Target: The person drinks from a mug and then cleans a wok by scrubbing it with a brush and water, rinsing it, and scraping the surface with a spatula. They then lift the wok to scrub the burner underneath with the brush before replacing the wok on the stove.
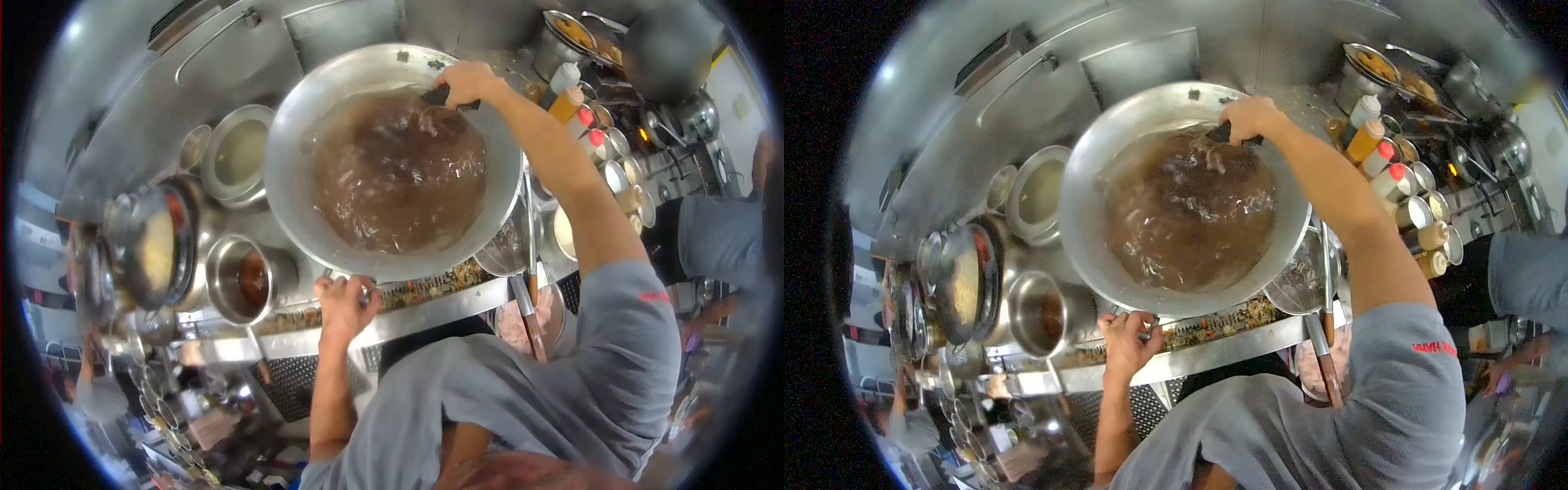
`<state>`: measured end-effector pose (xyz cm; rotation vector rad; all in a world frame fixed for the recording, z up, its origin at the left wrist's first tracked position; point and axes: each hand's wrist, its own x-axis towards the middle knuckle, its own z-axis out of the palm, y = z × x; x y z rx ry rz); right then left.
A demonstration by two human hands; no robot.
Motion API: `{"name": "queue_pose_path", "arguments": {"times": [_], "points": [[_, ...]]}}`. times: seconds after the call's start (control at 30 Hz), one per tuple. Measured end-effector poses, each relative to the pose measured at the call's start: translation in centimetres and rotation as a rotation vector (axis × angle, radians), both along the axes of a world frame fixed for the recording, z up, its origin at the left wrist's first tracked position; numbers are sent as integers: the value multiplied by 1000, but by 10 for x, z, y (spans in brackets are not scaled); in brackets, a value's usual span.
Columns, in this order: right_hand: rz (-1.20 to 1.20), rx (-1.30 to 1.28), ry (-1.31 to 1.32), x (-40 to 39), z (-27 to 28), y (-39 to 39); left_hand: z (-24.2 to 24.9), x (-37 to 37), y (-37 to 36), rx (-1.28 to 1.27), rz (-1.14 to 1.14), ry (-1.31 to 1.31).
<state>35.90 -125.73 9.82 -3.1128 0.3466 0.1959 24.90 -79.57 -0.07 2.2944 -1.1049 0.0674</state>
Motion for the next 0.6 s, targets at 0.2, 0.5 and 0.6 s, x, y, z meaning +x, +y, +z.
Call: {"name": "queue_pose_path", "arguments": {"times": [0.2,0.5,0.6], "points": [[-150,10,-132,-89,72,-7,-23,-24,2,-870,596,380],[-670,557,-620,-268,-1,68,-19,19,-15,-1363,659,1459],[-807,740,-793,-308,-36,114,-31,71,3,-1297,597,1203]]}}
